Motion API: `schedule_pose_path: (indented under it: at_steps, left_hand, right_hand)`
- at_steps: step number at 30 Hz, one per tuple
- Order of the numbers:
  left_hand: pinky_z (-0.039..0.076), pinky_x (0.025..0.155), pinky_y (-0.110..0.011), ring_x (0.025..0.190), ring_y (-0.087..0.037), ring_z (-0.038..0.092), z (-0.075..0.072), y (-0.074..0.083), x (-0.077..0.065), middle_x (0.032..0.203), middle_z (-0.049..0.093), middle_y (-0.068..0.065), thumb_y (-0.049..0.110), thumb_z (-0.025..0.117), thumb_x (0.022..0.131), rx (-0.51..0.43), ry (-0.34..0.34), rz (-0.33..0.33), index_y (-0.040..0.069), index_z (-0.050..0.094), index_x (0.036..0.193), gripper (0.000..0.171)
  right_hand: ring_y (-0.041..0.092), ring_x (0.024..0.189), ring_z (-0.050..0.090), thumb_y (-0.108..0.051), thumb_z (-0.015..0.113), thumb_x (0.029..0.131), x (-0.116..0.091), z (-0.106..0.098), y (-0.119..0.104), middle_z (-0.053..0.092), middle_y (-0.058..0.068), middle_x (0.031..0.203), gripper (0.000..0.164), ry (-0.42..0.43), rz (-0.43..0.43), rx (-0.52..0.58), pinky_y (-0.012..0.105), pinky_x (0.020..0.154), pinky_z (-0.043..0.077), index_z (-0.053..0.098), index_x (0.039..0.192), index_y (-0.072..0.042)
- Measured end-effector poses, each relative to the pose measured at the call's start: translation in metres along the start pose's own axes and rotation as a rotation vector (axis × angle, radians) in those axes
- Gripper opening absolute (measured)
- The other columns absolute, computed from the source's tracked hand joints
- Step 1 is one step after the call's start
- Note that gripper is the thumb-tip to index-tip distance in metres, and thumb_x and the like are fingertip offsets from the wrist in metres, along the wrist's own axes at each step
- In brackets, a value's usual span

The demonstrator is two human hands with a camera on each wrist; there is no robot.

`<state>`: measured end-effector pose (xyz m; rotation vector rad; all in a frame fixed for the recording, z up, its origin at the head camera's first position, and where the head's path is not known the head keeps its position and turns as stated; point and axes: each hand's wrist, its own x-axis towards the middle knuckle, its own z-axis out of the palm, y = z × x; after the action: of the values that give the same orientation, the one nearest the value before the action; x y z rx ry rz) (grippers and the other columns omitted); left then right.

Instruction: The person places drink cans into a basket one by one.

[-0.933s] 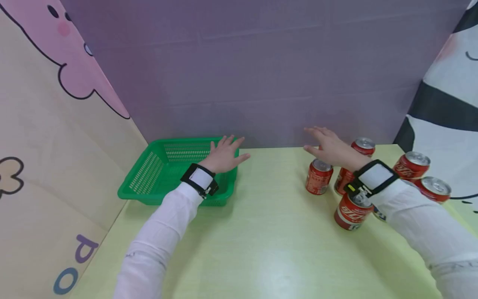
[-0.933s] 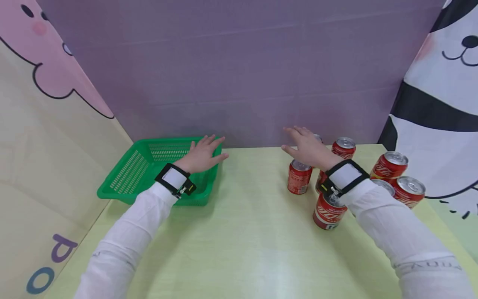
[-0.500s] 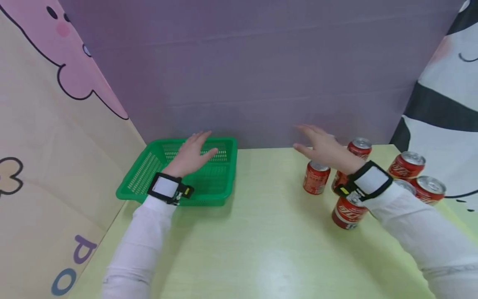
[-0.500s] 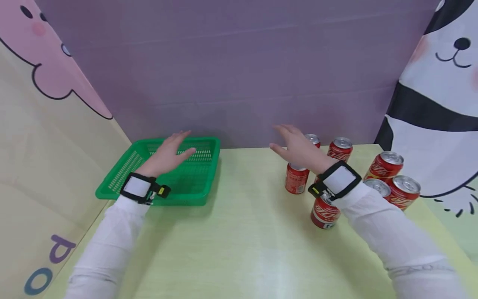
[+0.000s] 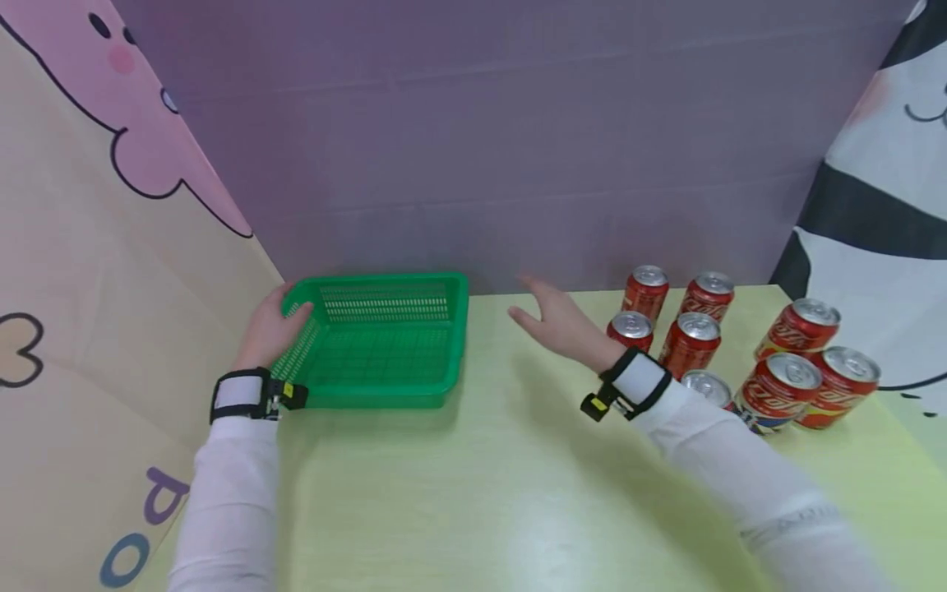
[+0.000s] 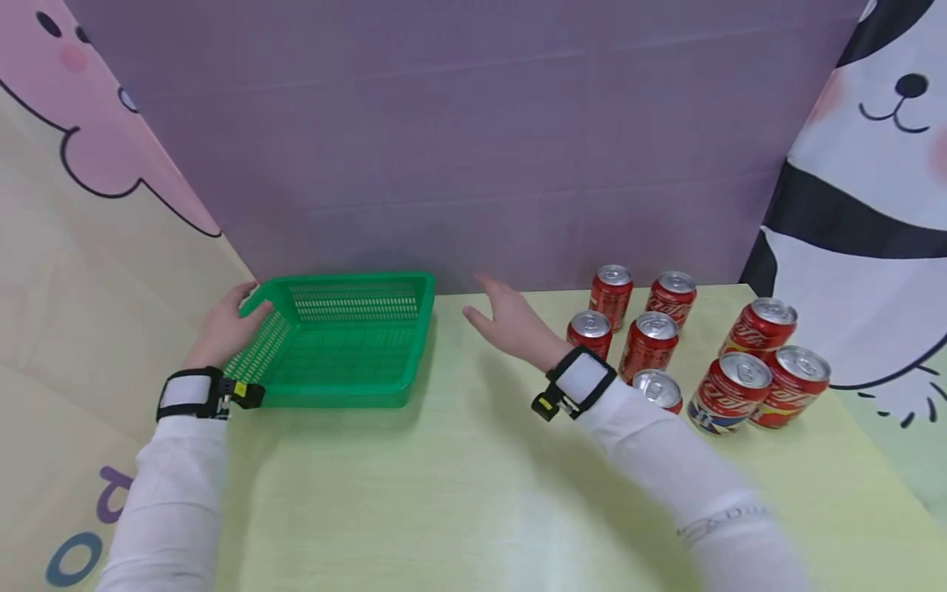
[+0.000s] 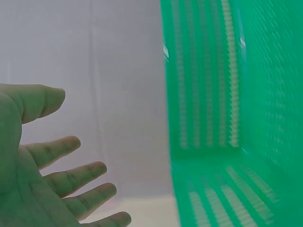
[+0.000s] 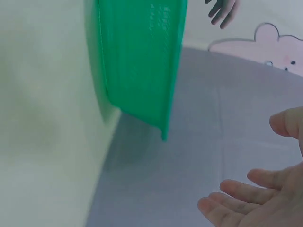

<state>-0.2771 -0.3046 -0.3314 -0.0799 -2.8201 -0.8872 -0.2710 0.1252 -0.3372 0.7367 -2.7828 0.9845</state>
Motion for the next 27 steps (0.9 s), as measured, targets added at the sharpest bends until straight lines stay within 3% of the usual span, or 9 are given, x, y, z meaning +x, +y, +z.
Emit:
schedule_pose_path:
  at_steps: [4,8,14,17,19,21,24,27]
  left_hand:
    - [0.024,0.103,-0.062,0.131,-0.052,0.025,-0.004,-0.025,-0.004,0.145,0.025,-0.035,0.044,0.034,0.099,0.000,-0.028,-0.095,-0.003,0.016,0.148,0.070]
    - [0.025,0.101,-0.064,0.129,-0.055,0.025,-0.011,-0.045,-0.010,0.143,0.023,-0.039,0.046,0.030,0.099,-0.010,-0.125,-0.170,-0.005,0.009,0.148,0.074]
    - [0.020,0.102,-0.066,0.133,-0.054,0.018,-0.020,-0.071,-0.016,0.148,0.017,-0.035,0.044,0.027,0.100,-0.063,-0.219,-0.215,-0.005,0.008,0.149,0.071]
    - [0.020,0.101,-0.066,0.133,-0.053,0.018,-0.021,-0.081,-0.018,0.149,0.016,-0.034,0.041,0.023,0.101,-0.083,-0.234,-0.216,-0.003,0.011,0.149,0.066]
    - [0.028,0.097,-0.063,0.127,-0.051,0.028,-0.020,-0.088,-0.019,0.148,0.018,-0.035,0.040,0.024,0.102,-0.086,-0.234,-0.218,0.000,0.012,0.150,0.063]
    - [0.037,0.087,-0.054,0.115,-0.047,0.038,-0.016,-0.094,-0.020,0.146,0.021,-0.036,0.039,0.026,0.102,-0.082,-0.223,-0.222,0.003,0.013,0.150,0.062]
    - [0.039,0.074,-0.040,0.101,-0.039,0.044,-0.009,-0.101,-0.021,0.145,0.023,-0.036,0.042,0.030,0.101,-0.115,-0.201,-0.250,0.010,0.011,0.152,0.063]
    - [0.039,0.079,-0.044,0.110,-0.043,0.042,-0.003,-0.104,-0.022,0.147,0.019,-0.036,0.047,0.031,0.099,-0.170,-0.182,-0.275,0.015,0.009,0.152,0.065]
  right_hand:
    - [0.037,0.128,0.042,-0.033,0.049,0.098,0.010,0.031,-0.003,0.040,0.023,0.143,0.064,-0.006,0.022,0.098,0.047,0.101,0.039,0.026,0.146,0.002]
    - [0.036,0.128,0.043,-0.033,0.049,0.098,0.017,0.057,-0.008,0.040,0.022,0.144,0.066,-0.023,0.088,0.191,0.046,0.100,0.040,0.022,0.148,0.000]
    - [0.033,0.134,0.037,-0.038,0.049,0.097,0.022,0.088,-0.025,0.032,0.017,0.150,0.073,-0.051,0.227,0.369,0.045,0.105,0.036,0.013,0.151,-0.005]
    - [0.032,0.136,0.034,-0.040,0.049,0.097,0.027,0.100,-0.035,0.026,0.015,0.153,0.075,-0.047,0.283,0.473,0.045,0.106,0.033,0.009,0.152,-0.008]
    - [0.031,0.137,0.031,-0.039,0.049,0.097,0.030,0.108,-0.039,0.023,0.014,0.154,0.076,-0.032,0.294,0.506,0.045,0.108,0.031,0.008,0.152,-0.007]
    - [0.032,0.137,0.030,-0.035,0.049,0.097,0.034,0.117,-0.043,0.024,0.017,0.153,0.075,-0.004,0.282,0.515,0.045,0.109,0.029,0.008,0.151,-0.004]
    - [0.034,0.133,0.037,-0.023,0.052,0.096,0.039,0.127,-0.047,0.033,0.021,0.147,0.071,0.047,0.249,0.524,0.046,0.106,0.033,0.010,0.150,-0.002]
    - [0.036,0.130,0.039,-0.010,0.052,0.093,0.042,0.135,-0.050,0.034,0.023,0.145,0.073,0.111,0.248,0.535,0.047,0.104,0.036,0.008,0.150,-0.002]
